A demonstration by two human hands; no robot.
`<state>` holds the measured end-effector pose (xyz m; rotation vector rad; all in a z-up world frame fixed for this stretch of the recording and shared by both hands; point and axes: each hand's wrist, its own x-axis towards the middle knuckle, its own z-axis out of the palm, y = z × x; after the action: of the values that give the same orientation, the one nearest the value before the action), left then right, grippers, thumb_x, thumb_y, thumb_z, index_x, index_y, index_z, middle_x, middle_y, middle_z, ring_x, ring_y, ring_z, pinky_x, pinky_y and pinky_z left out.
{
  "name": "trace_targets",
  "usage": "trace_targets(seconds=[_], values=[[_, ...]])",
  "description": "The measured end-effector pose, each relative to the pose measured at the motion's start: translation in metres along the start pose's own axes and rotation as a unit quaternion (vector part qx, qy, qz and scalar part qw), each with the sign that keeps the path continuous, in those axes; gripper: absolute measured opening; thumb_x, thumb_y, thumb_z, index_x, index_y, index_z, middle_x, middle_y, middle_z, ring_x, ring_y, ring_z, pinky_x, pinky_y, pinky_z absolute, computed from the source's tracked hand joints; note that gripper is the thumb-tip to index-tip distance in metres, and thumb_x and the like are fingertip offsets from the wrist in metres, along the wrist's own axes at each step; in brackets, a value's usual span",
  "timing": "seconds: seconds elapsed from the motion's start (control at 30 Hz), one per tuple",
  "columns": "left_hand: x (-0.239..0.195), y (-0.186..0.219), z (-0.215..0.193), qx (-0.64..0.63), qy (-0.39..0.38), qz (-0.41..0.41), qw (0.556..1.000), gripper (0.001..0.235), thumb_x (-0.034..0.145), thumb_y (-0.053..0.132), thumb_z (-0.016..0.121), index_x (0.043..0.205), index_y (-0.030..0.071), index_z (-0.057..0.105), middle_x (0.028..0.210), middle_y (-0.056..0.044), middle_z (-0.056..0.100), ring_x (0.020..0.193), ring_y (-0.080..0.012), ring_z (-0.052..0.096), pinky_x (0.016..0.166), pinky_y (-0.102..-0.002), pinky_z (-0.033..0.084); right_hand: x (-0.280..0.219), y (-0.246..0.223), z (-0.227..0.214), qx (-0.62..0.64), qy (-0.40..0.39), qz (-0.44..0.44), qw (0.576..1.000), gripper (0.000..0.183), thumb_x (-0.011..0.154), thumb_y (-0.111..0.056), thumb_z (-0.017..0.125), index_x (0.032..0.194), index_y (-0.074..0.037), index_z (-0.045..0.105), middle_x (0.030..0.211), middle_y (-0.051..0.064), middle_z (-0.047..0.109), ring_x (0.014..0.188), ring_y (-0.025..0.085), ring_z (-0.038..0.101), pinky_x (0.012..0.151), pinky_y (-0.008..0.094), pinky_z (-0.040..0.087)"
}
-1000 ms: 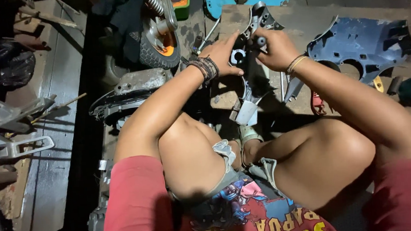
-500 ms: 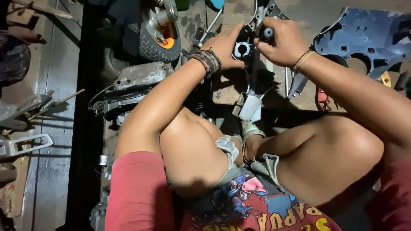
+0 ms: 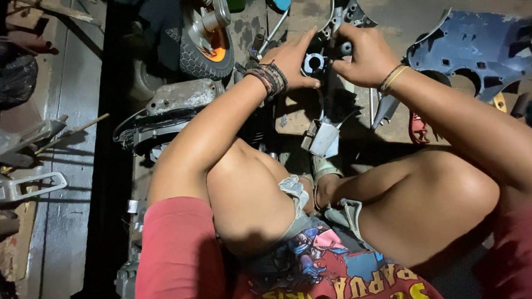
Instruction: The person is disassembling parts of a motorcycle engine casing using a screwdriver and then cleaning the metal surface with a wire brush.
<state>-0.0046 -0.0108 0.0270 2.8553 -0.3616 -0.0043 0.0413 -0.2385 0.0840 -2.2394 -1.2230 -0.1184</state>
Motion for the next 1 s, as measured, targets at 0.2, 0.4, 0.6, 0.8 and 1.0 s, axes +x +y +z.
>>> trace_targets(seconds=[0.2,0.4,0.6,0.8,1.0], values=[[0.004,-0.001,0.003,0.000,0.007,-0.002,1.000,0.122,0.078,0.061,0.091,0.160,0.012,0.015,0.126,-0.020,0.069,0.105,-0.0334,0.070,0.084,-0.045,0.059,0.000,0.005,0.003,0.054,-0.052,0.022,0.997,0.013,0.077,0.003,0.068,0.090,0.000,0.067,0.081,0.011,0.069,0.064,0.028,0.061,0.065,0.039,0.050],[-0.001,0.002,-0.002,-0.017,0.003,-0.003,1.000,0.120,0.076,0.056,0.093,0.158,0.011,0.017,0.135,-0.021,0.065,0.115,-0.0349,0.068,0.095,-0.047,0.055,0.001,0.000,-0.003,0.025,-0.053,0.011,0.998,0.014,0.081,0.000,0.072,0.094,-0.004,0.076,0.084,0.009,0.074,0.059,0.024,0.060,0.057,0.036,0.047],[0.004,0.002,-0.001,-0.011,-0.016,-0.017,1.000,0.119,0.078,0.058,0.089,0.159,0.010,0.016,0.142,-0.023,0.059,0.123,-0.0363,0.063,0.098,-0.047,0.054,0.004,-0.005,-0.008,0.012,-0.034,-0.016,0.999,0.024,0.077,0.002,0.072,0.100,0.000,0.077,0.086,0.014,0.076,0.061,0.028,0.065,0.060,0.039,0.052],[0.006,0.003,0.001,0.059,-0.021,-0.029,0.998,0.126,0.077,0.075,0.081,0.163,0.013,0.013,0.125,-0.022,0.067,0.106,-0.0374,0.069,0.085,-0.045,0.058,0.004,-0.008,-0.004,0.002,-0.101,0.012,0.995,0.030,0.069,0.006,0.067,0.097,-0.001,0.076,0.094,0.013,0.078,0.070,0.028,0.069,0.069,0.039,0.057],[0.002,0.010,-0.001,0.039,-0.068,-0.068,0.995,0.125,0.081,0.083,0.072,0.164,0.017,0.004,0.132,-0.022,0.063,0.128,-0.0388,0.061,0.104,-0.052,0.051,-0.003,0.025,0.017,-0.007,-0.096,0.023,0.995,0.036,0.070,-0.008,0.074,0.105,-0.013,0.073,0.099,0.011,0.076,0.103,0.041,0.071,0.089,0.055,0.057]])
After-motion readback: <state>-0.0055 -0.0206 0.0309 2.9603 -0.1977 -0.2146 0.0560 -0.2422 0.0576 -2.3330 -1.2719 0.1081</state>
